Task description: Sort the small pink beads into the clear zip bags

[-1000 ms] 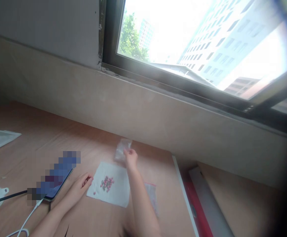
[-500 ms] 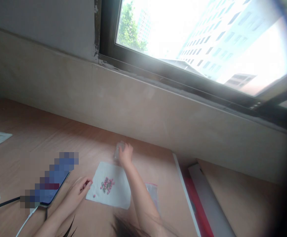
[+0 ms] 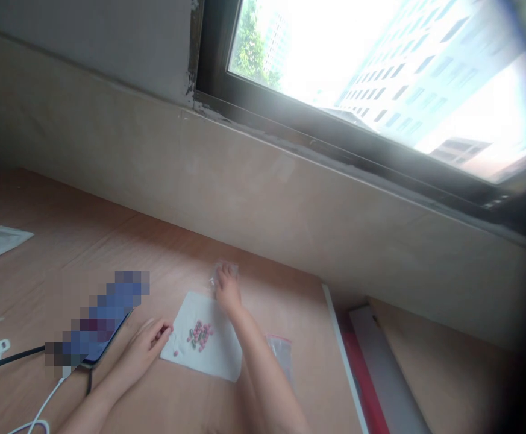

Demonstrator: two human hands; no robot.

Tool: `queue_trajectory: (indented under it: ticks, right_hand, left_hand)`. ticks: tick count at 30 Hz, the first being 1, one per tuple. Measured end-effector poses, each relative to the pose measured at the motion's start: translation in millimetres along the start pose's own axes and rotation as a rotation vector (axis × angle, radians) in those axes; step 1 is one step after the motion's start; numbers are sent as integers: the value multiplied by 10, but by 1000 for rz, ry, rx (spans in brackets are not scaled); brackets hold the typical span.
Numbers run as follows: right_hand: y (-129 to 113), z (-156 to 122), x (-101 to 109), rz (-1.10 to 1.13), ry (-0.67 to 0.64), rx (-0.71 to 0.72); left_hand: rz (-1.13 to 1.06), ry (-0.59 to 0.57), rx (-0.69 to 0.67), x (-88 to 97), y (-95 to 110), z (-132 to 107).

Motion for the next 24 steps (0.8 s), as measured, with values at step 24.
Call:
queue_trajectory:
  ticks: [24]
  right_hand:
    - [1329, -2222, 572, 83, 243, -638]
  left_hand:
    - [32, -25, -8, 18, 104, -43]
Point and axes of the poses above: each hand's wrist, its own z-axis towards the middle knuckle, its own x-axis out of the back of the hand, y = z × x, the point moved 10 cm from there along z, towards the middle knuckle, and after that the axes turned 12 degrees about -z, right-handed, at the moved point
